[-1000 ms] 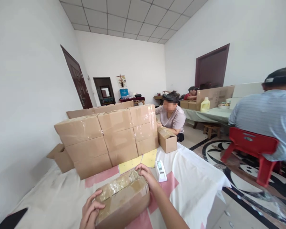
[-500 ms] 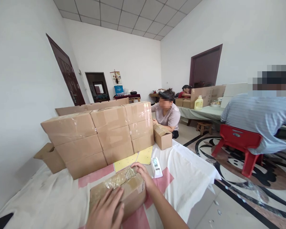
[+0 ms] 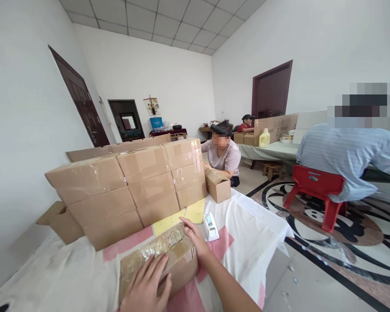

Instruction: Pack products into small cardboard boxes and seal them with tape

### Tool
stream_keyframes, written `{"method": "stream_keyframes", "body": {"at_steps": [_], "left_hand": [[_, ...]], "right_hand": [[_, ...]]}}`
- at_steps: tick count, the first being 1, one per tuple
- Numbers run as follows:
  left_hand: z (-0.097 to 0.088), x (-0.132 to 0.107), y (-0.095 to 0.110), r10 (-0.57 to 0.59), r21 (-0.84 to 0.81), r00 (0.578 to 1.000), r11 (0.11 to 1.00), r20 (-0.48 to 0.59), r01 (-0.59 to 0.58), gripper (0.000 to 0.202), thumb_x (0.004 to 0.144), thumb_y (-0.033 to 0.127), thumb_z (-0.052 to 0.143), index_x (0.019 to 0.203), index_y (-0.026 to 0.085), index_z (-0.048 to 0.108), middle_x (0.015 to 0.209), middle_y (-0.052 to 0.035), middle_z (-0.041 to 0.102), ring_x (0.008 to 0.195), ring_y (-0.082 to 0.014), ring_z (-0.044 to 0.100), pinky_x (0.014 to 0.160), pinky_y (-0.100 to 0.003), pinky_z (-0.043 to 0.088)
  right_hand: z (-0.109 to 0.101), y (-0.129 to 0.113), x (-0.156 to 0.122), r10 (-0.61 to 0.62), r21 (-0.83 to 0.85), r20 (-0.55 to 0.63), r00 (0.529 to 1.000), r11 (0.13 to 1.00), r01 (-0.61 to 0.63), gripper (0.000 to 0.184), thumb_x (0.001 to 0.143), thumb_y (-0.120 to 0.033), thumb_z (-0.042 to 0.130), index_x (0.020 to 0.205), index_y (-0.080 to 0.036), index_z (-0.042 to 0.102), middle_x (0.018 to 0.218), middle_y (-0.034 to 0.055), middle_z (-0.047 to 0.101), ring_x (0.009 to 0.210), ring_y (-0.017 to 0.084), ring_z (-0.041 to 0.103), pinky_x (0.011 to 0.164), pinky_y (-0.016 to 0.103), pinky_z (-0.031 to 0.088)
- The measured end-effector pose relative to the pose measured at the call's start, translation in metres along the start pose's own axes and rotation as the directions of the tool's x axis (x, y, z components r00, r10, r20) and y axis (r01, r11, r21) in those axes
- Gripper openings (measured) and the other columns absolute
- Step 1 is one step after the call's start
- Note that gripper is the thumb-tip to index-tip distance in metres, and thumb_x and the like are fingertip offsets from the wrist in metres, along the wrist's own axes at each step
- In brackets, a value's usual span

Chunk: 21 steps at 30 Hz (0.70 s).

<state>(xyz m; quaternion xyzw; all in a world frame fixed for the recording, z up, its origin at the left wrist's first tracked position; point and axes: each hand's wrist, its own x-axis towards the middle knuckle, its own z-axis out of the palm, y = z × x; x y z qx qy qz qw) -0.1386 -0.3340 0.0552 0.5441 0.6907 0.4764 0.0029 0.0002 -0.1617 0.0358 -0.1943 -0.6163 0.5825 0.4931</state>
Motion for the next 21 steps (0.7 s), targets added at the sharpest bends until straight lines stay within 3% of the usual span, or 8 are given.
{"method": "stream_keyframes", "body": {"at_steps": [2,4,7,9,12,14,18,21], "left_hand": [[0.0,0.003,0.001,-0.015,-0.021,0.999,1.0,-0.051,0.014,0.047,0.061,0.044,0.082,0.107,0.04,0.079,0.116,-0.0024,0.077,0.118,-0.0418,0.063,0.111,-0.05,0.037],[-0.001,0.009,-0.003,0.039,0.065,0.995,0.997,-0.092,-0.033,0.047,0.066,0.046,0.079,0.112,0.04,0.077,0.122,-0.0029,0.075,0.111,-0.0402,0.066,0.107,-0.05,0.04],[-0.005,0.023,-0.016,0.193,0.267,0.98,0.948,-0.045,-0.174,0.044,0.077,0.049,0.068,0.12,0.041,0.074,0.131,-0.0004,0.07,0.101,-0.0362,0.069,0.1,-0.048,0.043],[-0.007,0.034,-0.028,0.274,0.34,0.962,0.904,0.011,-0.261,0.043,0.081,0.051,0.062,0.122,0.04,0.073,0.128,0.0005,0.072,0.105,-0.0362,0.069,0.1,-0.046,0.043],[-0.008,0.047,-0.039,0.32,0.385,0.946,0.868,0.048,-0.313,0.045,0.083,0.052,0.06,0.123,0.038,0.072,0.122,-0.0013,0.075,0.112,-0.0366,0.067,0.1,-0.045,0.042],[-0.008,0.049,-0.039,0.322,0.402,0.946,0.861,0.046,-0.312,0.045,0.084,0.051,0.059,0.124,0.036,0.071,0.122,-0.0034,0.075,0.111,-0.0363,0.067,0.104,-0.045,0.04],[-0.009,0.042,-0.023,0.316,0.441,0.947,0.843,0.054,-0.307,0.046,0.089,0.049,0.054,0.129,0.031,0.068,0.128,-0.008,0.072,0.121,-0.0372,0.063,0.115,-0.052,0.028],[-0.012,0.036,-0.013,0.307,0.485,0.947,0.817,0.093,-0.313,0.044,0.093,0.046,0.051,0.131,0.029,0.066,0.133,-0.0081,0.07,0.125,-0.0361,0.061,0.114,-0.051,0.028]], "right_hand": [[-0.013,-0.001,0.003,-0.149,-0.147,-0.119,0.982,0.981,0.131,0.027,0.091,-0.037,0.059,0.114,-0.03,0.072,0.114,0.006,0.07,0.111,0.027,0.061,0.103,0.043,0.043],[-0.036,-0.006,0.008,-0.294,-0.287,-0.263,0.919,0.933,0.216,0.016,0.089,-0.031,0.059,0.098,-0.028,0.072,0.098,0.0066,0.07,0.097,0.027,0.062,0.093,0.042,0.045],[-0.085,-0.018,0.018,-0.348,-0.385,-0.443,0.826,0.906,0.176,0.01,0.085,-0.029,0.058,0.087,-0.026,0.067,0.09,0.0064,0.068,0.091,0.028,0.061,0.087,0.041,0.045],[-0.118,-0.022,0.023,-0.32,-0.4,-0.503,0.803,0.91,0.112,0.01,0.083,-0.031,0.058,0.084,-0.025,0.066,0.086,0.0062,0.068,0.088,0.028,0.06,0.084,0.041,0.045],[-0.153,-0.015,0.024,-0.258,-0.394,-0.529,0.808,0.919,0.036,0.016,0.081,-0.036,0.057,0.081,-0.022,0.064,0.081,0.0064,0.067,0.081,0.027,0.061,0.076,0.039,0.046],[-0.162,-0.005,0.022,-0.207,-0.386,-0.525,0.826,0.922,-0.015,0.019,0.081,-0.039,0.054,0.08,-0.022,0.062,0.078,0.0059,0.066,0.078,0.026,0.061,0.072,0.037,0.046],[-0.156,0.017,0.019,-0.102,-0.394,-0.464,0.88,0.913,-0.102,0.021,0.082,-0.038,0.05,0.083,-0.021,0.062,0.08,0.0059,0.068,0.081,0.024,0.063,0.074,0.036,0.047],[-0.15,0.025,0.02,-0.044,-0.41,-0.403,0.914,0.902,-0.138,0.019,0.079,-0.034,0.054,0.088,-0.021,0.064,0.09,0.0072,0.071,0.089,0.025,0.065,0.084,0.038,0.047]]}}
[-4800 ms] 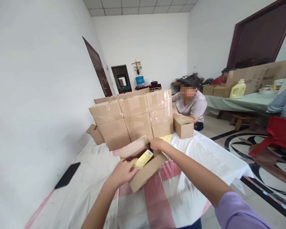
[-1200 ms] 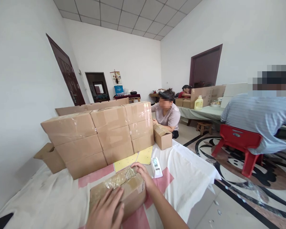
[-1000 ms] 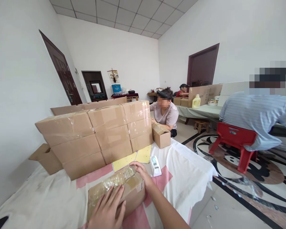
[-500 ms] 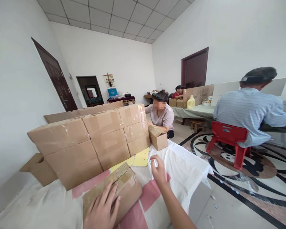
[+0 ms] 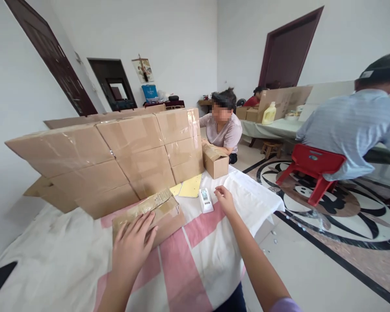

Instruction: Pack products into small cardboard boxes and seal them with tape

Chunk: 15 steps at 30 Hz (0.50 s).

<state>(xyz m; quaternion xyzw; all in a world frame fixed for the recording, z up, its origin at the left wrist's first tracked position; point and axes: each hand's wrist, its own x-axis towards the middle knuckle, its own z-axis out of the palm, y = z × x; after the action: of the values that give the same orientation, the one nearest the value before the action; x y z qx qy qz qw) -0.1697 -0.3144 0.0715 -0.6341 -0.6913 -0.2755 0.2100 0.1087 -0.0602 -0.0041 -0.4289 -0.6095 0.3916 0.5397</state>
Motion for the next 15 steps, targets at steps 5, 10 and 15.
{"method": "stream_keyframes", "body": {"at_steps": [5,10,15], "left_hand": [[-0.011,-0.004,0.012,0.087,0.123,0.996,0.989,-0.016,-0.085,0.038,0.095,0.037,0.052,0.128,0.026,0.065,0.131,-0.0076,0.071,0.128,-0.0344,0.058,0.109,-0.048,0.032],[-0.01,0.003,0.045,0.163,0.248,0.97,0.962,-0.18,-0.116,0.019,0.086,0.016,0.066,0.103,0.025,0.068,0.119,-0.0002,0.077,0.105,-0.0287,0.067,0.085,-0.04,0.043],[0.008,0.014,0.076,0.309,0.016,0.895,0.947,-0.322,-0.322,0.025,0.08,0.005,0.069,0.1,0.021,0.065,0.102,-0.004,0.079,0.083,-0.0199,0.069,0.079,-0.035,0.048]], "right_hand": [[-0.001,-0.003,-0.004,0.032,-0.003,0.115,0.993,0.999,-0.032,0.021,0.08,-0.032,0.049,0.094,-0.021,0.062,0.079,0.0038,0.071,0.074,0.021,0.065,0.071,0.033,0.048],[-0.001,-0.017,-0.012,0.059,-0.038,0.229,0.972,0.998,-0.051,0.023,0.083,-0.029,0.047,0.1,-0.022,0.06,0.075,-0.0006,0.07,0.059,0.016,0.059,0.059,0.026,0.044],[0.003,-0.036,-0.012,0.131,-0.127,0.27,0.954,0.987,-0.1,0.02,0.083,-0.029,0.053,0.101,-0.023,0.062,0.072,-0.0013,0.069,0.058,0.015,0.056,0.059,0.025,0.041]]}}
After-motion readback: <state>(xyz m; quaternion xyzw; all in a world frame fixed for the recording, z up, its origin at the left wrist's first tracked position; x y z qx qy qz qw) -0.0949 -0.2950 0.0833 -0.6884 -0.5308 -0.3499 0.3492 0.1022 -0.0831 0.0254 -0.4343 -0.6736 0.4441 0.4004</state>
